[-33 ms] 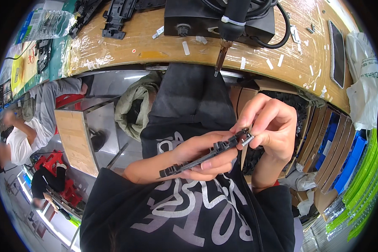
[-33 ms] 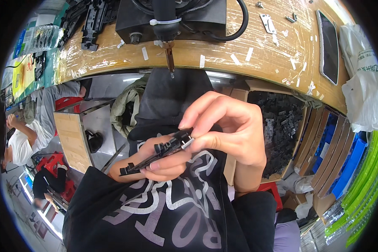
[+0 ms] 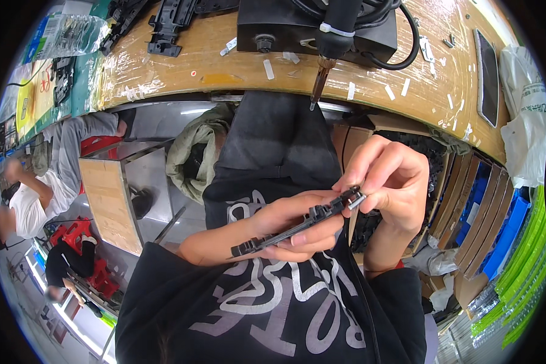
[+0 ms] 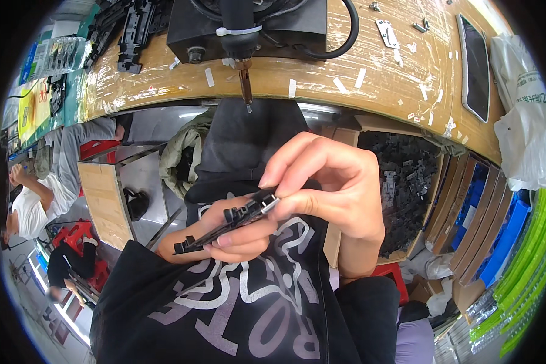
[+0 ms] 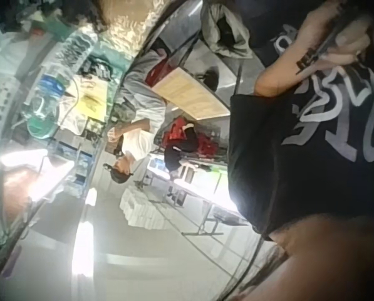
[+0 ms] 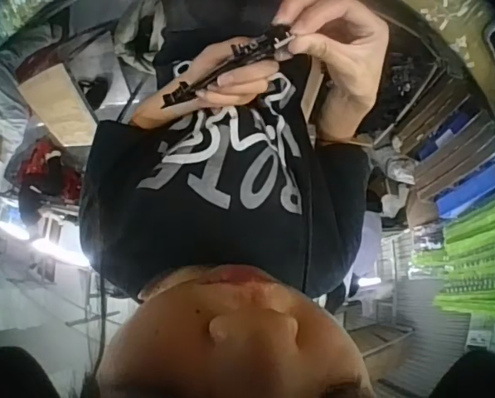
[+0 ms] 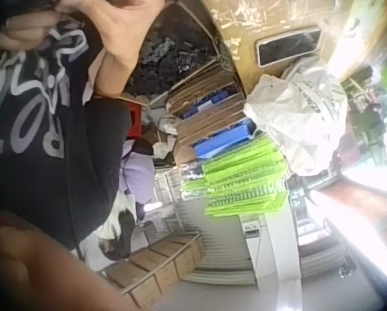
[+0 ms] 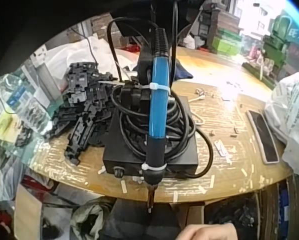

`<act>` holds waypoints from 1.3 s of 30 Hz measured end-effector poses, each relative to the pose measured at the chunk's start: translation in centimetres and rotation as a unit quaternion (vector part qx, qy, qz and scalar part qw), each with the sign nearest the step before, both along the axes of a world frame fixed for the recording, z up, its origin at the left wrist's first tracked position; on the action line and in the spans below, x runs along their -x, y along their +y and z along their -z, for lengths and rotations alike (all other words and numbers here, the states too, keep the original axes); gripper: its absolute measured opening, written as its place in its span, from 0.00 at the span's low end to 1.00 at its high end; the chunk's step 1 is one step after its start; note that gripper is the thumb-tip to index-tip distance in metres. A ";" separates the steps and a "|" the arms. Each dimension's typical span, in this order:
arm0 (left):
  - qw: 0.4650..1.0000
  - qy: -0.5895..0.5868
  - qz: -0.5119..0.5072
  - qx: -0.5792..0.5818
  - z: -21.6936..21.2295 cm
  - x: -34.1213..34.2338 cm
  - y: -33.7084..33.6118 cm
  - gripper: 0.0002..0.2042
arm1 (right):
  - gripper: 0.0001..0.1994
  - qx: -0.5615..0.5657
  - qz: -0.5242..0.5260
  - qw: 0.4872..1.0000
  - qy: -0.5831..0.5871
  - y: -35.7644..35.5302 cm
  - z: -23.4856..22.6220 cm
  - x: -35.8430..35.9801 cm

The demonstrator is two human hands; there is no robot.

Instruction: The person retrieves black plastic components from a sack and assembles them at a workbench. They insert small white pins into the plastic parts and use a soldering iron to heat and secure the connections. The person handles the parts one at a time, repeating the process for multiple units.

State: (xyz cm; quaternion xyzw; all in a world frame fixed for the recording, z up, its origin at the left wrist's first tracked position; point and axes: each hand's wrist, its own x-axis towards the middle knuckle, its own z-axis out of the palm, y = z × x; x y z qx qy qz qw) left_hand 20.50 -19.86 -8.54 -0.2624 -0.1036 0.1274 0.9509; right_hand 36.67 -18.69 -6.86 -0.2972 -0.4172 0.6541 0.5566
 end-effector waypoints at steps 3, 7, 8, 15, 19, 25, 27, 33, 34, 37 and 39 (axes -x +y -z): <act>1.000 0.029 0.012 0.001 -0.1 0.2 -0.1 0.15 | 0.08 0.058 -0.009 0.997 0.043 -0.2 -0.4 -0.1; 1.000 0.019 0.000 -0.009 -0.1 0.0 0.3 0.15 | 0.07 0.068 0.017 0.997 0.021 -0.3 -0.7 0.0; 1.000 0.028 0.001 -0.008 -0.2 0.0 0.3 0.15 | 0.07 0.073 0.018 0.997 0.017 -0.3 -0.8 0.0; 0.998 0.065 0.005 -0.016 0.0 0.2 0.4 0.14 | 0.07 0.088 0.035 0.995 -0.017 -0.4 -1.1 0.1; 0.995 0.090 0.004 -0.051 0.1 0.3 0.4 0.14 | 0.07 0.123 0.040 0.991 -0.028 -0.5 -1.5 0.0; 0.992 0.101 0.007 -0.074 0.0 0.3 0.4 0.13 | 0.07 0.107 0.042 0.992 -0.057 -0.6 -1.9 -0.2; 0.992 0.102 0.002 -0.080 0.1 0.2 0.4 0.13 | 0.07 0.093 0.052 0.993 -0.060 -0.6 -1.8 -0.1; 0.987 0.134 0.010 -0.091 -0.1 0.3 0.5 0.13 | 0.07 0.055 0.069 0.992 -0.091 -0.7 -1.6 -0.1; 0.987 0.135 0.009 -0.088 -0.1 0.3 0.5 0.13 | 0.07 0.047 0.069 0.992 -0.095 -0.7 -1.5 -0.2; 0.988 0.131 0.009 -0.081 0.0 0.3 0.5 0.13 | 0.07 0.052 0.078 0.991 -0.092 -0.7 -1.6 -0.1; 0.989 0.123 0.009 -0.081 -0.3 0.2 0.6 0.13 | 0.07 0.015 0.084 0.991 -0.098 -0.7 -1.5 0.0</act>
